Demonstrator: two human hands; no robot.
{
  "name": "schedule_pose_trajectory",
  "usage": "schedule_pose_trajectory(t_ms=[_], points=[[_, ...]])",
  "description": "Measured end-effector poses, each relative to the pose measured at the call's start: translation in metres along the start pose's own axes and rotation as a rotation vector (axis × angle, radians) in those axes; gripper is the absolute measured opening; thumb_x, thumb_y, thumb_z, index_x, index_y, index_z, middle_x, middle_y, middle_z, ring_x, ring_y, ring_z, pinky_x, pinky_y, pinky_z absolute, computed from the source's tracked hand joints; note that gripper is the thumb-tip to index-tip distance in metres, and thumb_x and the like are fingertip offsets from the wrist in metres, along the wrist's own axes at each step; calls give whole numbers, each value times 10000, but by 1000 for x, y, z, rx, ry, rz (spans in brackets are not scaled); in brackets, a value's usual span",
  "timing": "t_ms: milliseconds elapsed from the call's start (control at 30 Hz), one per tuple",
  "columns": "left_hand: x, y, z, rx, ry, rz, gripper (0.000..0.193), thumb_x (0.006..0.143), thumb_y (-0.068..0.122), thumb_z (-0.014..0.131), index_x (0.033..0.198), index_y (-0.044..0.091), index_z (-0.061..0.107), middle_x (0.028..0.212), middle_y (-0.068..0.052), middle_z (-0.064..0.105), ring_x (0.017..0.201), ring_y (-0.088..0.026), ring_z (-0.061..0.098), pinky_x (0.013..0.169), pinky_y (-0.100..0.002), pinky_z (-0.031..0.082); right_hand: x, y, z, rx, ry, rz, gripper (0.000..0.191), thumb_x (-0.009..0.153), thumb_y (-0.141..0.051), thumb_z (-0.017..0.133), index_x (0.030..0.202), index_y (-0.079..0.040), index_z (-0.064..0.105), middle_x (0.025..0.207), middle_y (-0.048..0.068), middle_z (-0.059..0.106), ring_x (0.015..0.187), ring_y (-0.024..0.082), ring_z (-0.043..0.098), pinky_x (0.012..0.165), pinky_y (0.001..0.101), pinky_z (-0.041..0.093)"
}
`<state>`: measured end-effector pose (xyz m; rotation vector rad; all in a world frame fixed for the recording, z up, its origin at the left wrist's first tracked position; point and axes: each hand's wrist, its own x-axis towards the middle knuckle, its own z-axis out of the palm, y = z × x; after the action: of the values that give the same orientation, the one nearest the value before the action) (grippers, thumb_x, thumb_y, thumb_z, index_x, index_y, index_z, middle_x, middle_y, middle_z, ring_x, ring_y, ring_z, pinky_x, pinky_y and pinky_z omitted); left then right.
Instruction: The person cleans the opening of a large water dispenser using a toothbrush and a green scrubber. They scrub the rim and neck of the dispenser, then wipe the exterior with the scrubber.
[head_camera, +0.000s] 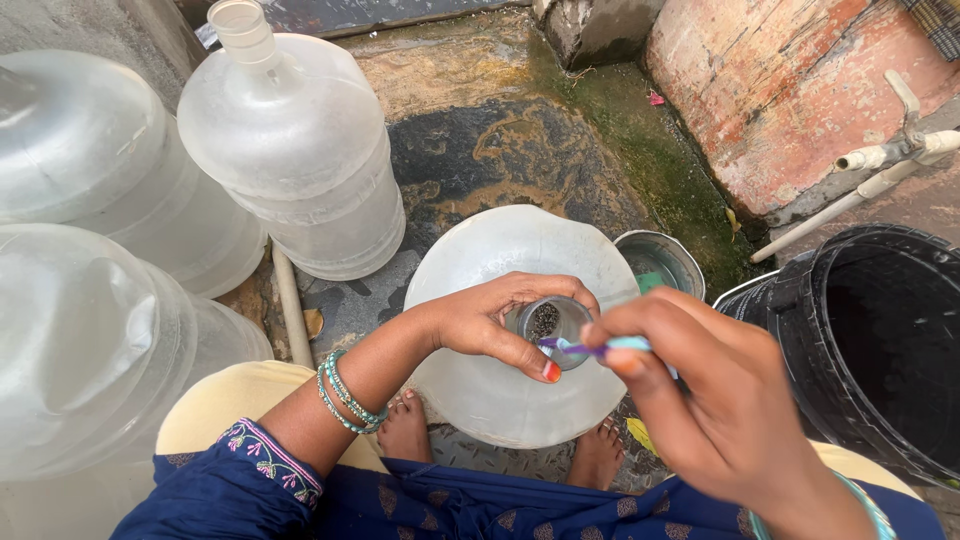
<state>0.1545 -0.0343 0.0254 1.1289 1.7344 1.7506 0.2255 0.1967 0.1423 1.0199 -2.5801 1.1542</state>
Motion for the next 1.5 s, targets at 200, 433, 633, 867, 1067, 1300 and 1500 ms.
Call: schedule_pose_trajectory(t_ms=[200,433,633,867,1067,1300,1500], points=[[2,-3,-4,-25,51,10,560,775,171,849,1281,61,637,1237,-58,663,1244,-177,587,1100,-340,435,22,4,5,104,54,2,208,1014,-163,580,1048,-7,714,852,82,729,729,134,726,631,275,544],[5,1,-6,17,53,31,531,817,217,828,1290,76,630,1239,-50,674,1218,-167,613,1081,-326,465,-20,-9,-26,13,141,-65,217,1041,-180,557,1031,-1,679,927,74,736,815,135,703,751,262,552],[3,-2,-4,75,81,48,579,832,273,856,1322,82,614,1256,-61,656,1243,-178,594,1096,-332,446,30,33,39,275,47,97,253,1023,-178,571,1017,31,713,916,96,733,763,129,737,670,256,580],[7,-3,-5,96,95,80,593,836,324,840,1335,93,617,1345,-66,646,1337,-200,561,1155,-354,402,-12,-8,-19,421,375,-7,281,1150,-248,517,1142,12,624,1030,102,700,958,153,761,904,286,650],[5,-7,-2,153,129,44,591,864,362,831,1341,93,610,1259,-65,664,1272,-198,594,1123,-353,436,22,33,27,132,84,156,235,1012,-209,616,1082,-25,745,896,66,797,770,122,766,660,259,573],[8,-10,6,188,138,65,615,861,434,815,1310,89,576,1227,-60,629,1243,-233,606,1073,-371,459,34,44,18,-215,-57,-241,103,879,-125,662,947,-57,700,876,93,688,807,282,650,725,372,494],[-1,-8,27,290,37,89,609,839,478,824,1248,69,633,1161,-100,657,1190,-279,623,1081,-410,455,38,32,2,-75,-262,-347,142,911,-176,611,910,-65,699,876,76,667,857,256,578,779,368,448]])
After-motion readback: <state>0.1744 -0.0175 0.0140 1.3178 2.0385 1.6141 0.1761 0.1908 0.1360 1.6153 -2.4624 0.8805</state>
